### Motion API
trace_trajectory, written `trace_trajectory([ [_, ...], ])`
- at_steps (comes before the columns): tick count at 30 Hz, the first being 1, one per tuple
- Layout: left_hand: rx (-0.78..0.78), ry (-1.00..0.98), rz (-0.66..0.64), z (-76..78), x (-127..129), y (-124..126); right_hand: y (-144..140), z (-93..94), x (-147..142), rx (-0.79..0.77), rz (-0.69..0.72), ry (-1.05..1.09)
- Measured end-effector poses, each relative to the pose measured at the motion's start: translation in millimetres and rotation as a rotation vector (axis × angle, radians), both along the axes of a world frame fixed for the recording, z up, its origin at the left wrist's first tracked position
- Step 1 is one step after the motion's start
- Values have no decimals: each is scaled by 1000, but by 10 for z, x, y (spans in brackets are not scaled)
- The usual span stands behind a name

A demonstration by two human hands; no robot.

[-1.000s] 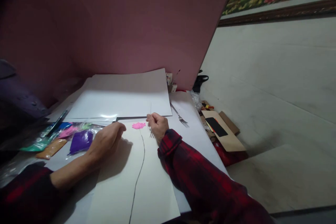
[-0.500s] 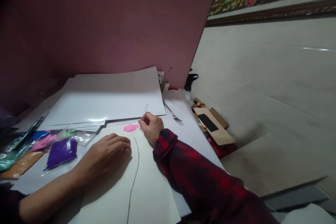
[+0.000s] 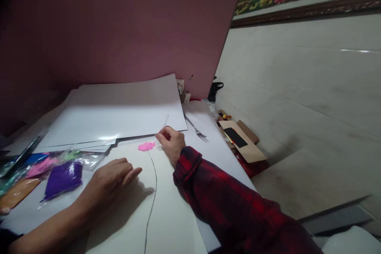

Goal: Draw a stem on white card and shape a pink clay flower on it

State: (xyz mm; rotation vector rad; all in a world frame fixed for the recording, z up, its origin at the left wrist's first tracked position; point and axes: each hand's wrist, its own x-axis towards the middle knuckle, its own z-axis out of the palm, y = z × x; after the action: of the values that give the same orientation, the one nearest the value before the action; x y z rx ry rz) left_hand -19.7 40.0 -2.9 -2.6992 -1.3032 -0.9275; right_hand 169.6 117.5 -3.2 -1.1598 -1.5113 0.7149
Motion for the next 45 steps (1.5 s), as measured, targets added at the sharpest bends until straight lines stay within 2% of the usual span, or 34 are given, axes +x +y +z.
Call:
trace_trajectory([
  [7, -265, -18, 68, -41, 38, -12, 13, 0, -22, 7, 2, 14],
  [11, -296, 39, 71, -8, 66, -24, 32, 3, -25, -9, 21, 25],
  [16, -369, 40, 87, 44, 82, -15, 102, 24, -37, -139, 70, 70],
  [18, -396, 32, 83, 55, 84, -9, 116, 27, -48, -90, 73, 64],
  [23, -413, 18, 86, 65, 86, -6, 127, -1, -72, 115, 54, -61],
  [32, -411, 48, 56, 82, 91, 0, 178, -34, -101, 103, 64, -144],
  [45, -412, -12, 50, 40, 48, -11, 217, -29, -109, 86, 97, -236],
])
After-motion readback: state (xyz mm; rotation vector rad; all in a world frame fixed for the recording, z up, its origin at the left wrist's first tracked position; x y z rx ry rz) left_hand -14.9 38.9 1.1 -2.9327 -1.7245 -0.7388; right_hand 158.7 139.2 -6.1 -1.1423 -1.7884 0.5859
